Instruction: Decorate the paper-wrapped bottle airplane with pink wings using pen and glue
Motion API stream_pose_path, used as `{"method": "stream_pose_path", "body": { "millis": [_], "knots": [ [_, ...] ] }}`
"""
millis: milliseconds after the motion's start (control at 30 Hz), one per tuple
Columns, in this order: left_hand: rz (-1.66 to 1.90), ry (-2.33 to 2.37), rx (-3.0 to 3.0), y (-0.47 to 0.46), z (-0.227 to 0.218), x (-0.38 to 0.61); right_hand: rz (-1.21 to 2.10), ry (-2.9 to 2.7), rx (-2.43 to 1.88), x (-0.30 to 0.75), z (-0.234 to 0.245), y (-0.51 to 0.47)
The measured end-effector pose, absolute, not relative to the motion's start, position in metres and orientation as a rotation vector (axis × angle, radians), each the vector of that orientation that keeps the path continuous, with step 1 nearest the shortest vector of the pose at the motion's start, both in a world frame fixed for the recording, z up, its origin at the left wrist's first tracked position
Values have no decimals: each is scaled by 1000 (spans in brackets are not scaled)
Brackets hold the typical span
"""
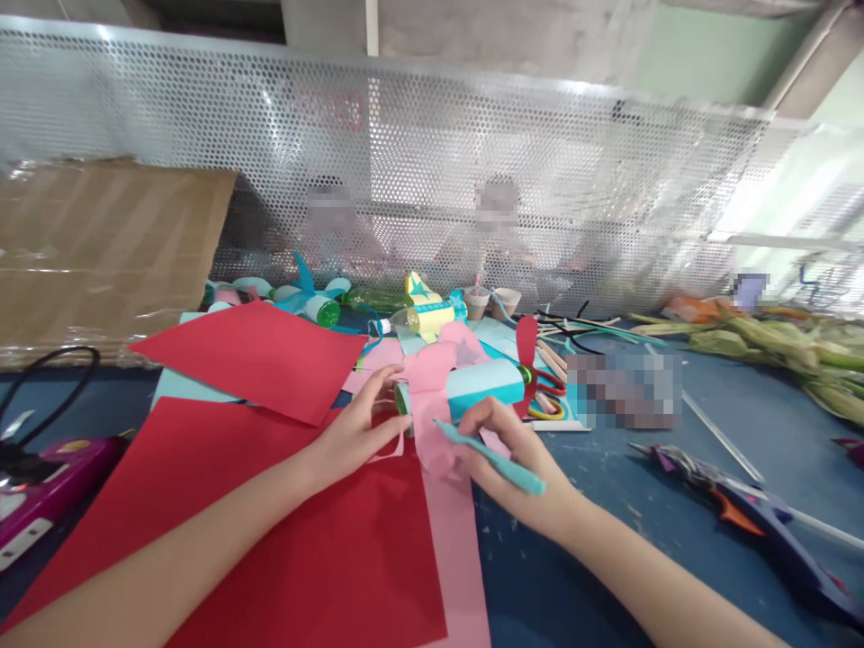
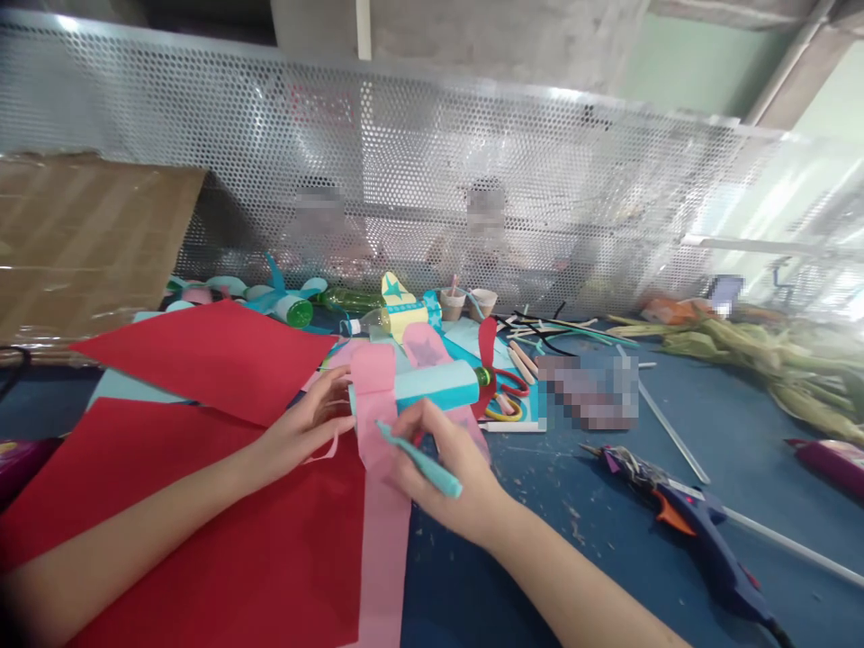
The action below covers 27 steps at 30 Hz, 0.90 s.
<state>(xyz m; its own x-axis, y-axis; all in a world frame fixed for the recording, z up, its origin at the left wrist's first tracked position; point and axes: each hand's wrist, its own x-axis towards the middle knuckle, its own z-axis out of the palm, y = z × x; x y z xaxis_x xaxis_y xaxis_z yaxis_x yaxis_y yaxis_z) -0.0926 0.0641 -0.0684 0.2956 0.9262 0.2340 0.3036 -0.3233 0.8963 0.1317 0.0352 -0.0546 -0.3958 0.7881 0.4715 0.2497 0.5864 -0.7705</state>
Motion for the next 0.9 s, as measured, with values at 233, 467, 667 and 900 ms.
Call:
{"method": "stream_pose_path", "body": {
  "millis": [233, 467, 667, 900],
  "knots": [
    [1030, 1073, 1849, 66, -73, -95, 744, -2035, -783, 128, -50, 29],
    [1051, 1051, 1899, 69, -75, -92, 764, -1974, -807, 127, -53, 31],
    [1059, 1088, 1892, 69, -69, -89, 752, -1953, -786, 127, -54, 32],
    [1051, 1166, 1746, 73, -60, -93, 741, -1545, -853, 137, -50, 42]
  ]
}}
